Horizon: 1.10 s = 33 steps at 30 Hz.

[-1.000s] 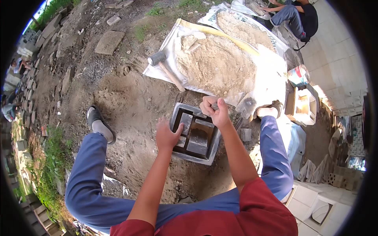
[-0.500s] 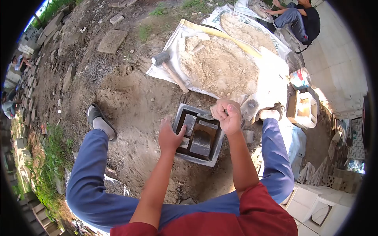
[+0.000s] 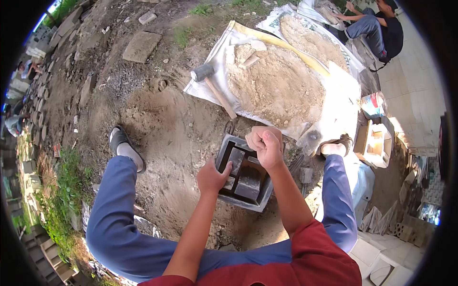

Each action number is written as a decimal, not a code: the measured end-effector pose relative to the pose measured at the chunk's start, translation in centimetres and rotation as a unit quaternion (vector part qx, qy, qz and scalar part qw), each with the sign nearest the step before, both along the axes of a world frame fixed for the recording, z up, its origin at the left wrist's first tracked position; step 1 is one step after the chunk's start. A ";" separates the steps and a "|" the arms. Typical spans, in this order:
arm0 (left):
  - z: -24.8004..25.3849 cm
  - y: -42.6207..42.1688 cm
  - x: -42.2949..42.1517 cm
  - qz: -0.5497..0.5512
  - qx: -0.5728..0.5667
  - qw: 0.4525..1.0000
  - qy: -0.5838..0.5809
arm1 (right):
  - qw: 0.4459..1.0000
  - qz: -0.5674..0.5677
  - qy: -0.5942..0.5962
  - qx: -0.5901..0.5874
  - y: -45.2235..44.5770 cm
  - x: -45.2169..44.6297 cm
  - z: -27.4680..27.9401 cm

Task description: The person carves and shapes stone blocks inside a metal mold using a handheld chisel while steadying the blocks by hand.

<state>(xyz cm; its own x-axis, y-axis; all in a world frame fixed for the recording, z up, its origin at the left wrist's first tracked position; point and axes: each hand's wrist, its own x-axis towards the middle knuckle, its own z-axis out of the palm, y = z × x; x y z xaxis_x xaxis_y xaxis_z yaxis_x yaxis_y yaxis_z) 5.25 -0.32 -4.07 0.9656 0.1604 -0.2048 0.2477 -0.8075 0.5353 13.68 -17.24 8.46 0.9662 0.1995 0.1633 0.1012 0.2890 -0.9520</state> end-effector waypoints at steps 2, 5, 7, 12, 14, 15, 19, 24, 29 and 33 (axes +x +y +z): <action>0.1 0.0 0.1 0.002 -0.002 1.000 0.023 | 1.000 0.013 -0.028 -0.003 0.5 -0.6 -0.2; 0.2 0.1 0.3 -0.001 -0.005 0.999 0.046 | 0.996 0.033 -0.066 -0.050 1.5 -0.7 -2.8; -0.1 0.2 0.1 -0.011 -0.006 0.999 0.049 | 0.996 0.029 -0.058 -0.053 1.0 -0.8 -1.3; -0.9 0.2 0.1 -0.015 0.011 0.999 0.045 | 0.995 0.039 -0.086 -0.034 -1.0 -1.1 -2.5; -0.6 0.2 -0.1 -0.016 0.007 0.999 0.048 | 0.995 0.060 -0.045 -0.067 -1.4 -0.5 -2.2; -0.4 0.1 0.0 -0.014 0.010 0.999 0.043 | 0.995 0.050 -0.042 -0.072 -1.8 -1.1 -1.0; -0.8 0.2 0.0 -0.019 0.009 0.999 0.043 | 0.998 0.038 -0.033 -0.031 -3.8 -2.6 0.6; -0.9 -0.2 -0.3 -0.020 0.027 0.999 0.043 | 0.996 0.021 -0.020 -0.088 -5.1 -3.5 1.1; -1.6 -0.1 -0.2 -0.021 0.005 1.000 0.014 | 0.995 0.008 -0.040 -0.093 -6.8 -4.2 0.7; -1.2 -0.3 -0.3 -0.034 0.031 0.999 0.005 | 0.995 -0.005 0.000 -0.095 -6.9 -3.9 0.9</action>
